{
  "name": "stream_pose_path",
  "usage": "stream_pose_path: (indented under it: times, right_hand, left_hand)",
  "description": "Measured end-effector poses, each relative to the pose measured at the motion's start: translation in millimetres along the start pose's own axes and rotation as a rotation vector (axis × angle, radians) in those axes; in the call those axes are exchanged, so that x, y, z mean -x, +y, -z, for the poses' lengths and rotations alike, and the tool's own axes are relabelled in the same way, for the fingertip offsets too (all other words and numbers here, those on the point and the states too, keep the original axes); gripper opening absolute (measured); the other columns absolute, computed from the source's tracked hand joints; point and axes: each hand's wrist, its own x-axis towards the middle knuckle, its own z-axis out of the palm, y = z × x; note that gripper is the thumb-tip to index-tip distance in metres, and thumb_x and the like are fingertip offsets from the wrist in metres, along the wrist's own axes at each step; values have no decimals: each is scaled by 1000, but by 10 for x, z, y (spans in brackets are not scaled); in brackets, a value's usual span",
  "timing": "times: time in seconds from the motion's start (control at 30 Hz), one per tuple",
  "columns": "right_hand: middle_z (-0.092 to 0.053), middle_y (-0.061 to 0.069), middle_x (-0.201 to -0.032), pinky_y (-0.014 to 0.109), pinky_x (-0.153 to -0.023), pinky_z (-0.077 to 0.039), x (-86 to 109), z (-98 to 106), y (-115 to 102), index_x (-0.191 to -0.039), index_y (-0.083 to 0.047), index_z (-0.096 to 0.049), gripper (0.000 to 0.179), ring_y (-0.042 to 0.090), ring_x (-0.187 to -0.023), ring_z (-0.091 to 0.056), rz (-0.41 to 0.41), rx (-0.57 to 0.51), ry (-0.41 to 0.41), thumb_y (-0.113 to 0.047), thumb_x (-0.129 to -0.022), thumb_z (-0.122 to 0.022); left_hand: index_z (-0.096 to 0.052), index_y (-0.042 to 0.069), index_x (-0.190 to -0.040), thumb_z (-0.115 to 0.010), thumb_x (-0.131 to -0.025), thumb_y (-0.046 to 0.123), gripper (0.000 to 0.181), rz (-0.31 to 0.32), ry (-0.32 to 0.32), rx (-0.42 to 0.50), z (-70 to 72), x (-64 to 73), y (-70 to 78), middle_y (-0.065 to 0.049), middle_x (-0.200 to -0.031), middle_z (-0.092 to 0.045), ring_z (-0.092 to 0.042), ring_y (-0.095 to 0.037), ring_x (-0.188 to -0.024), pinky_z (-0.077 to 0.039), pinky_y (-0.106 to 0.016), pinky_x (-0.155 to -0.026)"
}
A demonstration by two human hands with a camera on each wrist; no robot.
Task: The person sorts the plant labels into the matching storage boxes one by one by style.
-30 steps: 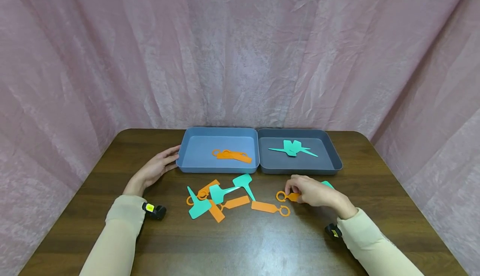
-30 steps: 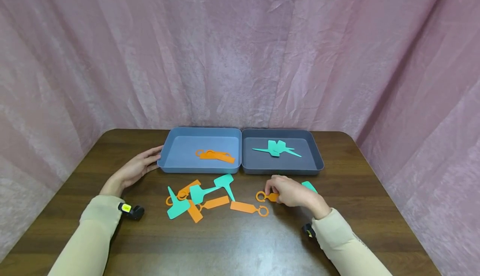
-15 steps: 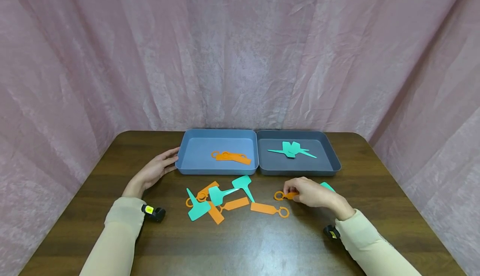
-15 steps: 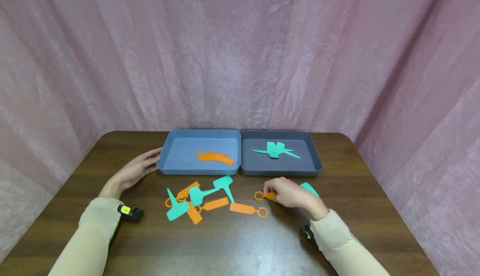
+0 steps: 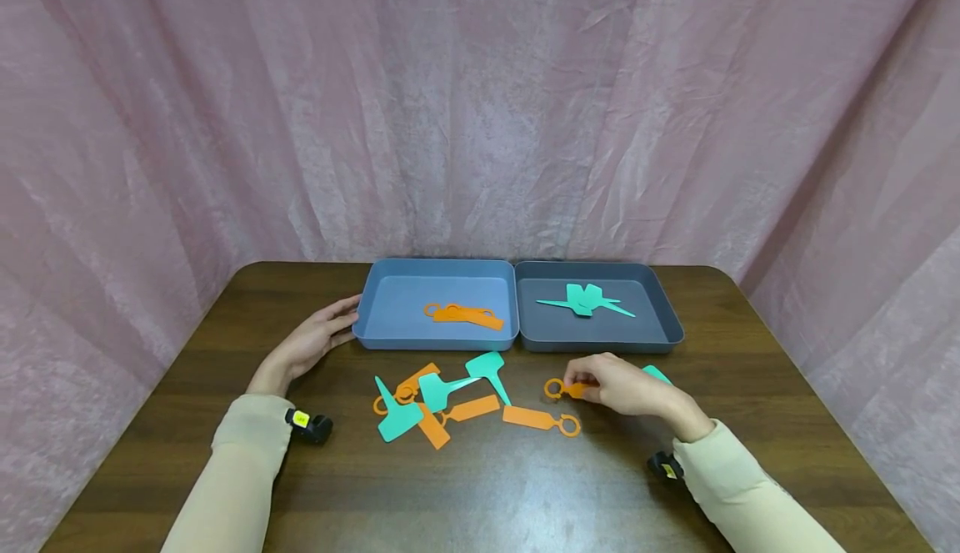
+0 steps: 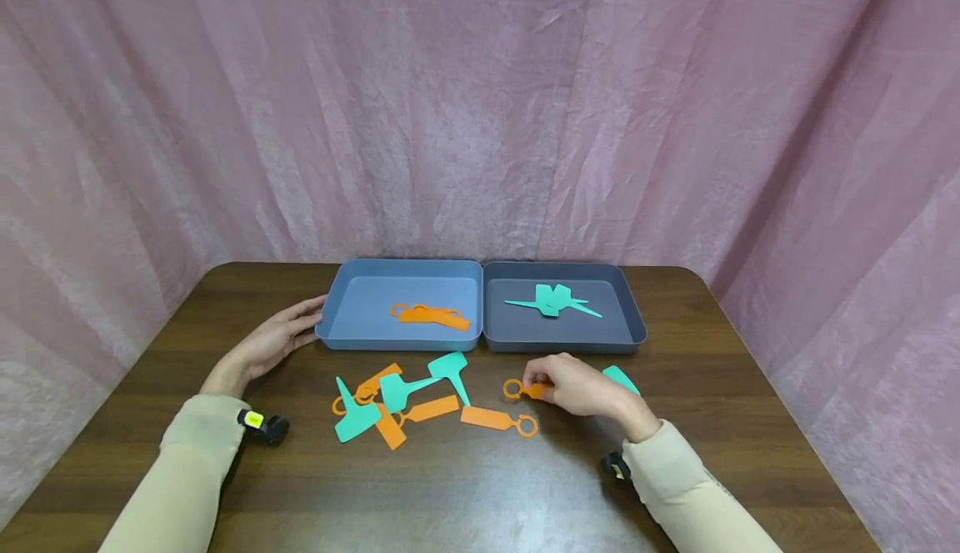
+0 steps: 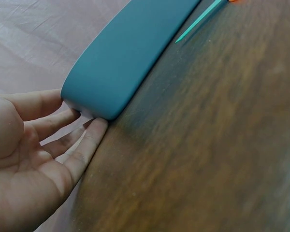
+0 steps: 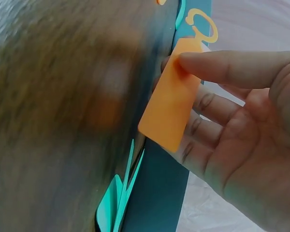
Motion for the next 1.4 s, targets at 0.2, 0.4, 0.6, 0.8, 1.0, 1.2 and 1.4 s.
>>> stream_pose_path:
  times: [0.2,0.4,0.6,0.8,1.0,1.2,1.4]
  right_hand:
    - [-67,-4,-86,24,-69,-50,-22,4,-10,-101,-10,-72,18,6,-76,-54,2,-15,23,7,-95,-69]
    - [-65,-6,-83,23,-66,-48,-43,-23,-7,-103,-9,-73,17,6,-73,-53,22,-56,53,5,-95,-70]
    - [-60,-6,-80,22,-60,-44,-78,4,-31,-108,-6,-74,15,7,-66,-49,6,-94,83,3,-97,-68]
    - [-61,-5,-81,22,-61,-44,-170,55,-103,-109,-4,-74,14,8,-68,-49,7,-88,80,2,-97,-68]
    - [-61,-6,-80,23,-63,-46,-247,95,-146,-108,-4,-74,13,10,-71,-51,0,-79,66,1,-97,-69]
    - [-58,-6,-77,23,-62,-43,-308,120,-169,-110,-3,-74,14,11,-68,-48,-1,-73,56,1,-97,-68]
    - [-60,-6,-78,24,-62,-47,-390,152,-202,-109,-3,-74,13,10,-68,-51,31,-58,45,-1,-98,-68]
  left_hand:
    - [-16,8,-168,-39,-116,24,59,2,0,4,6,1,4,-19,-171,-20,-27,-38,-153,-46,-25,-112]
    - [-16,8,-168,-40,-116,24,60,8,2,10,6,18,10,-19,-171,-20,-27,-38,-154,-46,-28,-113]
    - [-15,8,-168,-40,-116,25,60,17,5,10,10,15,18,-19,-171,-19,-26,-38,-154,-44,-31,-116]
    - [-16,9,-168,-40,-116,25,60,17,11,10,15,1,24,-19,-171,-20,-26,-38,-154,-42,-35,-118]
    - [-15,9,-168,-40,-116,25,60,17,4,1,12,0,12,-18,-171,-19,-27,-38,-154,-42,-34,-118]
    - [-16,8,-168,-40,-116,25,60,12,5,11,13,-7,10,-18,-171,-19,-25,-37,-154,-43,-32,-117]
    - [-15,8,-168,-40,-116,24,60,18,6,9,-1,4,17,-19,-171,-19,-27,-38,-153,-45,-29,-114]
